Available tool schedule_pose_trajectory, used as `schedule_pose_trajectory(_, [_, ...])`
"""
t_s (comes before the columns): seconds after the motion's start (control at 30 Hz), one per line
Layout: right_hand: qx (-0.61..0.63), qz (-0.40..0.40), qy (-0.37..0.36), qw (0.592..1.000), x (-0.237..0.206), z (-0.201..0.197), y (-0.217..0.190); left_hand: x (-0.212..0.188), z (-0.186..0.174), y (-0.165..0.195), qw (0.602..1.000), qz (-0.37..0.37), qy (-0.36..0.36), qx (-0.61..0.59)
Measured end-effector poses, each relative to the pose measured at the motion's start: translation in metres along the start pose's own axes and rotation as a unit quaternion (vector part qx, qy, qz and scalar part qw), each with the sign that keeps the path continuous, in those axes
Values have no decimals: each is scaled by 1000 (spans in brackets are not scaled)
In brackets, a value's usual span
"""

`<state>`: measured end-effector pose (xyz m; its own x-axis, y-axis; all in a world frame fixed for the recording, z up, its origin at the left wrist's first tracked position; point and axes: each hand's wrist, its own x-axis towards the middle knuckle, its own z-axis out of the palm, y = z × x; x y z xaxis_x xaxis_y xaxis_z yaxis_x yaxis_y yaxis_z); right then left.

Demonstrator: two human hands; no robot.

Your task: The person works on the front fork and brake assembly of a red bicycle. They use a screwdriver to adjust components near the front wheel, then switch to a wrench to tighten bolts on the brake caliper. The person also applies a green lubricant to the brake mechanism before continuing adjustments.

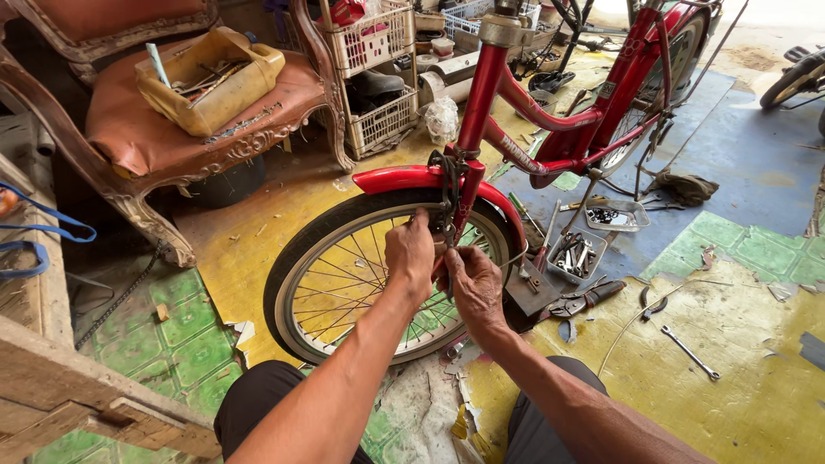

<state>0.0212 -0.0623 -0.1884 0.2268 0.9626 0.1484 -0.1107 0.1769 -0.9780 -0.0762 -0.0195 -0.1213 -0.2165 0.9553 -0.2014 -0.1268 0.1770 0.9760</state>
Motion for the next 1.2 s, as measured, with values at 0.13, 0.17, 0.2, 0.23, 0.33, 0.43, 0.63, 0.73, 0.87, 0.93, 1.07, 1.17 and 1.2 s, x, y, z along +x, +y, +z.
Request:
schedule_pose_trajectory(0.13, [77, 40, -26, 996, -7, 6, 2, 4, -3, 10, 996, -37, -28, -78])
schedule_pose_trajectory(0.17, [115, 43, -32, 992, -7, 8, 3, 6, -5, 11, 996, -44, -35, -76])
schedule_pose_trajectory(0.2, [154, 45, -37, 986, -7, 10, 3, 8, -6, 13, 995, -50, -42, -73])
schedule_pose_trajectory(0.23, [166, 70, -42, 983, -6, 12, 3, 11, -7, 15, 995, -55, -49, -70])
schedule_pose_trajectory(0.33, [202, 140, -52, 968, -5, 19, 2, 21, -7, 18, 997, -60, -55, 3])
schedule_pose_trajectory(0.43, [233, 179, -47, 955, -3, 29, 0, 31, -5, 20, 992, -90, -83, -44])
schedule_pose_trajectory(0.63, [270, 195, -30, 942, -6, 41, -4, 35, -2, 24, 994, -83, -67, -3])
schedule_pose_trajectory(0.73, [266, 182, -38, 946, -7, 41, -7, 32, -5, 27, 993, -76, -87, 5])
schedule_pose_trajectory(0.87, [261, 180, -61, 947, -8, 36, -8, 30, -7, 31, 993, -83, -80, 8])
schedule_pose_trajectory(0.93, [251, 175, -68, 950, -6, 32, -7, 30, -8, 32, 993, -90, -79, 18])
schedule_pose_trajectory(1.07, [248, 149, -78, 954, -3, 27, 2, 34, -6, 25, 995, -70, -73, 1])
schedule_pose_trajectory(1.17, [264, 124, -73, 954, -1, 32, 4, 40, -5, 21, 994, -67, -76, -35])
schedule_pose_trajectory(1.2, [269, 120, -68, 953, -2, 35, 4, 42, -5, 21, 992, -75, -85, -50])
